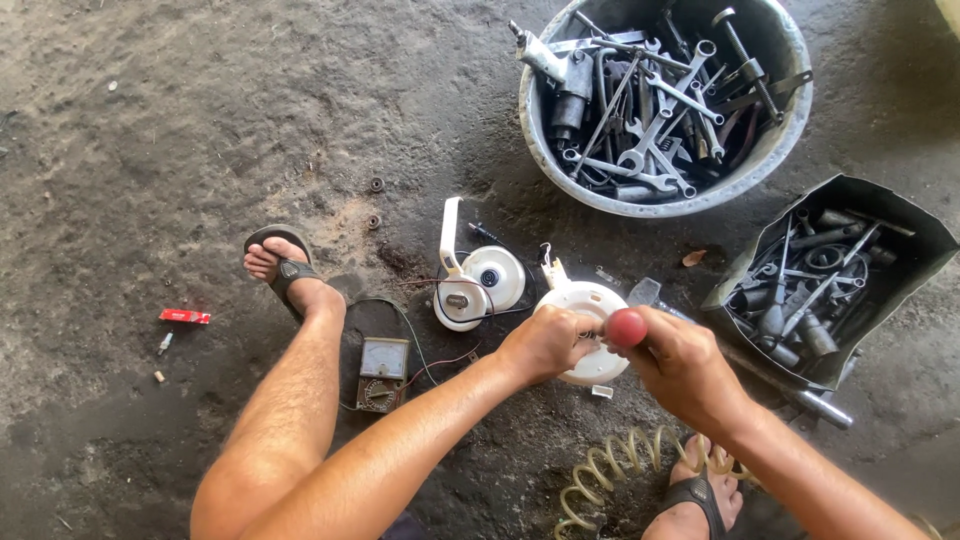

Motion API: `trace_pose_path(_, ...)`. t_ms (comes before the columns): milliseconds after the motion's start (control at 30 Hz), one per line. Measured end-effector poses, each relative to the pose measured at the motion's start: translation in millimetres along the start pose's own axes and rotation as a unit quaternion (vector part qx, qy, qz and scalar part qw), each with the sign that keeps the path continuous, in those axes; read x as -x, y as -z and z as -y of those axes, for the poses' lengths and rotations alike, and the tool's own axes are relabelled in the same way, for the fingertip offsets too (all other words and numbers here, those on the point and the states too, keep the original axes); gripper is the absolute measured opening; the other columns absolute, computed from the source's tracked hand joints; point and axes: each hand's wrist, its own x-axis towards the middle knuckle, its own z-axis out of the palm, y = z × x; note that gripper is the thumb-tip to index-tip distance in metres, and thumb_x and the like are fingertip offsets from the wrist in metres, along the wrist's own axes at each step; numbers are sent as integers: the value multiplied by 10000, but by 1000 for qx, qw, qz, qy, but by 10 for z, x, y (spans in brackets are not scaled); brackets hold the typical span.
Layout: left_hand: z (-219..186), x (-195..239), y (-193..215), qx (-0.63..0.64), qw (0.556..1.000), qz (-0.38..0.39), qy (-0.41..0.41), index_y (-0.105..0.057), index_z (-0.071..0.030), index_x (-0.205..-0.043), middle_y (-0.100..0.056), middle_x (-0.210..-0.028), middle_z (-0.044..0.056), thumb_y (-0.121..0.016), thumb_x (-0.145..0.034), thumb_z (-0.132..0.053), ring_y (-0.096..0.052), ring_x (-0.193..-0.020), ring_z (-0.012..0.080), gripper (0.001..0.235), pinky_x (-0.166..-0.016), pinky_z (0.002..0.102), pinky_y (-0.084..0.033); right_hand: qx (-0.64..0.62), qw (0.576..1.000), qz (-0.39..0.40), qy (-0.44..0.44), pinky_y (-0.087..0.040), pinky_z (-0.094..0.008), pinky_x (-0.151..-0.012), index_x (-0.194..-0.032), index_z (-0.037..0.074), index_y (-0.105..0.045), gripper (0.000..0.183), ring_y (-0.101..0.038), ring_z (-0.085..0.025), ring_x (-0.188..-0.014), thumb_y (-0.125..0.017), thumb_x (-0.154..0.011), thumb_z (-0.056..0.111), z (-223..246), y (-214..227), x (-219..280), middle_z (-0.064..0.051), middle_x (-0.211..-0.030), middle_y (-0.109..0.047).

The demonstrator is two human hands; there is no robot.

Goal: The person sits on the workshop floor repairing a white plastic appliance motor unit. They handle wires and connectors, reposition the motor housing, open its base cover, and use a screwdriver to work on the internal components.

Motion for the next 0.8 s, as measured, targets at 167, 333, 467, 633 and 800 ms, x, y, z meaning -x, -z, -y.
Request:
trace_pose_path(167, -41, 9, 40, 4, 1000, 1, 12, -765, -69, -1088, -784, -1003, 125, -755, -893, -152, -777, -899, 247, 212, -822, 370, -636, -16, 1000, -8, -23, -645, -310, -638, -947, 45, -677, 182, -780, -202, -776, -795, -824, 108, -197, -56, 14, -105, -880, -766)
trace_pose_path(333, -16, 12, 32, -3, 1000, 7, 27, -752, -64, -1111, -776, -1019, 135, -756, -889, -152, -776, -913, 247, 239, -831, 365, -640, -57, 998, 0, 16, -652, -289, -686, -949, 54, -677, 123, -793, -175, -843, -752, -862, 98, -205, -48, 31, -86, -937, -777)
trace_pose_path(467, 9, 22, 3, 2, 1000, -16, -3, -755, -61, -1123, -782, -1034, 141, -769, -877, -151, -776, -916, 253, 262, -845, 372, -634, -34, 999, -2, 6, -652, -296, -658, -936, 41, -686, 150, -785, -184, -812, -775, -828, 96, -134, -38, 2, -88, -913, -774)
trace_pose_path(633, -40, 11, 25, 7, 1000, -10, 9, -750, -68, -1135, -782, -1034, 135, -759, -885, -165, -777, -909, 245, 269, -827, 365, -637, 9, 999, 26, 37, -635, -294, -677, -955, 39, -687, 129, -775, -195, -829, -763, -852, 53, -246, -80, 52, -85, -924, -766)
trace_pose_path(800, -5, 7, -7, 1, 999, 19, 35, -738, -77, -1148, -783, -1012, 126, -732, -922, -174, -782, -888, 228, 246, -799, 351, -651, -48, 996, 30, 64, -648, -293, -735, -1012, 26, -673, 211, -784, -213, -884, -709, -809, -23, -189, -22, 28, -97, -988, -761)
